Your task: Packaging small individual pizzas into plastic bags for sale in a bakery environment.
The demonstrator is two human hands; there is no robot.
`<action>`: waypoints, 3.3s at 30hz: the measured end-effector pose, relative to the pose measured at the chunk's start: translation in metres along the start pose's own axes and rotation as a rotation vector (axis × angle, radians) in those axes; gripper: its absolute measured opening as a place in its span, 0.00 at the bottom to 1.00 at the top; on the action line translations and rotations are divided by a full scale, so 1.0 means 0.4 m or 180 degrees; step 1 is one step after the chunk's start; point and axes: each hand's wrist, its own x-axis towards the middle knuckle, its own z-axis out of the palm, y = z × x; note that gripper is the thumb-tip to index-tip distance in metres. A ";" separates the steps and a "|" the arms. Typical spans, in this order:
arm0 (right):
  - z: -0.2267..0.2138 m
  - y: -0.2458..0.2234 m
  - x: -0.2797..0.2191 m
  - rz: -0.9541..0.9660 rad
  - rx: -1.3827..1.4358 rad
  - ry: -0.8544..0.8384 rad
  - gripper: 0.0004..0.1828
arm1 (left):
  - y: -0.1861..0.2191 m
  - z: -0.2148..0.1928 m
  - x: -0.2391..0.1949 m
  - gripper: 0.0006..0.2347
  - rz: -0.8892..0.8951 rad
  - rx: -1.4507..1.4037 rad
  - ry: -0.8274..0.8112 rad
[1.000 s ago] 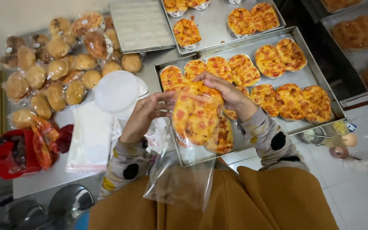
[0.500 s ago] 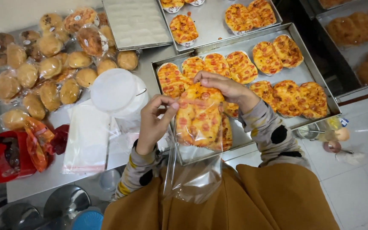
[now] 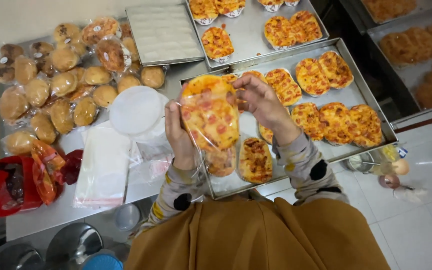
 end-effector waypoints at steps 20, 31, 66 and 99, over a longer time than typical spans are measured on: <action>0.163 -0.266 0.078 -0.2727 -0.1588 0.0450 0.07 | 0.062 0.070 0.193 0.06 0.1823 -0.0351 -0.1633; 0.177 -0.325 0.027 -0.2590 -0.1925 0.0042 0.07 | 0.150 0.055 0.179 0.04 0.1538 -0.0325 -0.2934; 0.041 -0.255 0.001 -0.2217 -0.0650 -0.0130 0.15 | 0.077 0.162 0.087 0.06 0.1070 -0.0690 -0.1644; -0.024 0.091 -0.135 -0.1730 -0.0149 0.0965 0.07 | -0.101 -0.058 0.068 0.08 0.0196 0.0581 -0.0719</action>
